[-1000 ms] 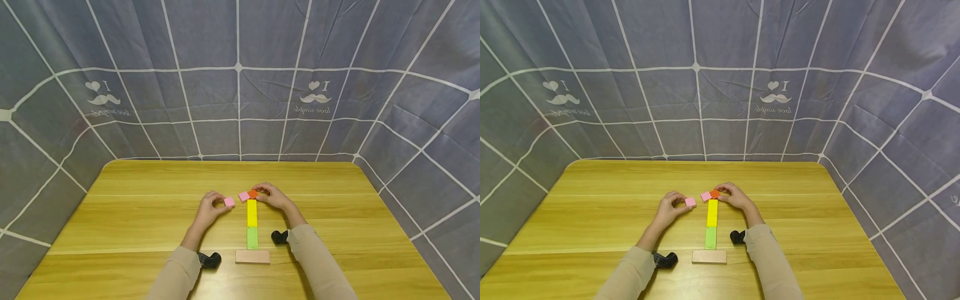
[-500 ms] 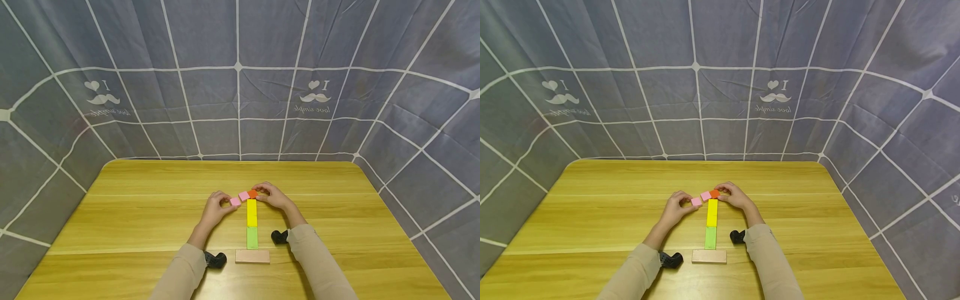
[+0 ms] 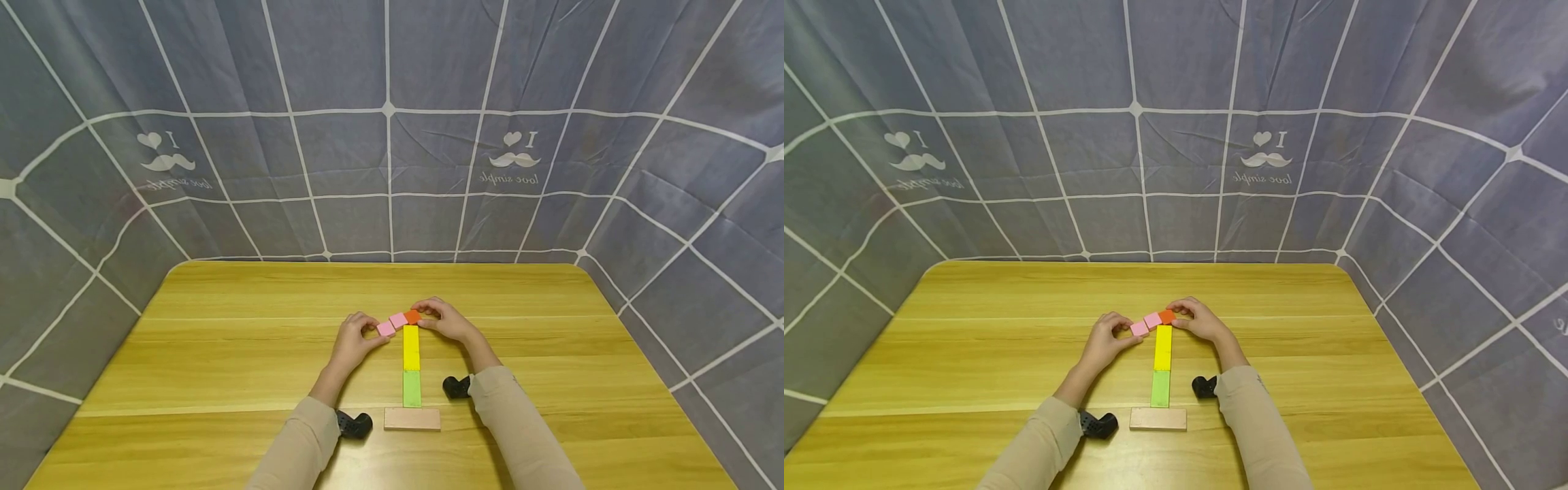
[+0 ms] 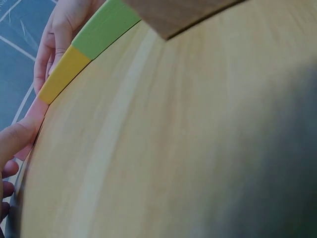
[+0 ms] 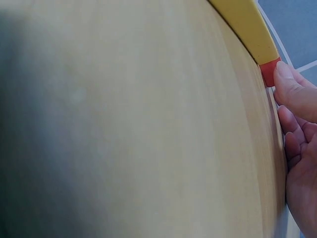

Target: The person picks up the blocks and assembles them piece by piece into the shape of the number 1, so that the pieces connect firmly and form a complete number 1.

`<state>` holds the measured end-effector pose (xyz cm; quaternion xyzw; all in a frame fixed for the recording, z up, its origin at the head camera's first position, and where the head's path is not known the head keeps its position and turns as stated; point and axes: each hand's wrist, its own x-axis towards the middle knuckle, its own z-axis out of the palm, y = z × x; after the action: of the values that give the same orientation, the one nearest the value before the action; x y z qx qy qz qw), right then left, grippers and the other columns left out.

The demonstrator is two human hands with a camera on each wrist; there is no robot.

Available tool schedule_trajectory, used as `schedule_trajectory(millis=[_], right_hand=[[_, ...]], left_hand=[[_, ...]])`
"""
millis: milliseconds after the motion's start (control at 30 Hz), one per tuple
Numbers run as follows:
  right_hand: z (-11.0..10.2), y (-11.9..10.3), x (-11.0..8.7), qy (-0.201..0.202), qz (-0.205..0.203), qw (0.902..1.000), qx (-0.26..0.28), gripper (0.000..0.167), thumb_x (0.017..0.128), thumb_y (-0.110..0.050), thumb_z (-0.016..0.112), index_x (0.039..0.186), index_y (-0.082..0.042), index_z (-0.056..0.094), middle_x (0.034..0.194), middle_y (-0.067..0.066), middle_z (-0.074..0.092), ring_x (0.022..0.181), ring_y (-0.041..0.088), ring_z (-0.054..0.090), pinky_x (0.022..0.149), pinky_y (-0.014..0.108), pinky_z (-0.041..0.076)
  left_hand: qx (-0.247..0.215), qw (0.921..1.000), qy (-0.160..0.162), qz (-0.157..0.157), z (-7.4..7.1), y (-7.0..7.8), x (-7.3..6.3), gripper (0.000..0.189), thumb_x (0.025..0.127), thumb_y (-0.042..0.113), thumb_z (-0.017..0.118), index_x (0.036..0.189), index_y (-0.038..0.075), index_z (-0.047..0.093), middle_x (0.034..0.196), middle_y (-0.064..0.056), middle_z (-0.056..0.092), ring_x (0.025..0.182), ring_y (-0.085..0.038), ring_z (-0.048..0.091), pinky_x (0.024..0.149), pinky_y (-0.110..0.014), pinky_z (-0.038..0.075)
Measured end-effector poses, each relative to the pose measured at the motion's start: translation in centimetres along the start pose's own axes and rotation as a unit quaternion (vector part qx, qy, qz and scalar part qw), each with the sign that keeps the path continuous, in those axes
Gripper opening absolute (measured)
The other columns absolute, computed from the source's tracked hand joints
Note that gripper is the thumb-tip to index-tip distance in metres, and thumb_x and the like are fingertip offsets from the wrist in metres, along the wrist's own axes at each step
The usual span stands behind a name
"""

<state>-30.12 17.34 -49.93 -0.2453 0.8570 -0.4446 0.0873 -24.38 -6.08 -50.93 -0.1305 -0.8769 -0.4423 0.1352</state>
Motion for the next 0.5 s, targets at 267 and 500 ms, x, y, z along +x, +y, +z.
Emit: schedule_trajectory(millis=[267,500], right_hand=[[-0.1,-1.6,-0.3,0.003,-0.014,0.9999,-0.001,0.029,0.086,-0.004,0.061,0.114,0.005,0.056,0.106,0.018,0.054,0.096,0.032,0.049,0.088,0.044,0.040],[-0.4,-1.9,-0.5,-0.002,-0.022,0.9998,0.002,0.029,0.086,-0.004,0.061,0.114,0.004,0.056,0.106,0.018,0.054,0.095,0.030,0.049,0.087,0.041,0.041]], left_hand=[[0.013,0.9999,0.000,-0.004,0.0,0.0,0.1,0.033,0.065,0.024,0.082,0.086,0.004,0.066,0.078,-0.002,0.057,0.071,-0.014,0.043,0.065,-0.027,0.036],[0.036,0.9993,0.000,-0.005,0.1,0.2,0.0,0.033,0.066,0.027,0.081,0.087,0.006,0.067,0.077,-0.001,0.057,0.070,-0.014,0.041,0.067,-0.030,0.033]])
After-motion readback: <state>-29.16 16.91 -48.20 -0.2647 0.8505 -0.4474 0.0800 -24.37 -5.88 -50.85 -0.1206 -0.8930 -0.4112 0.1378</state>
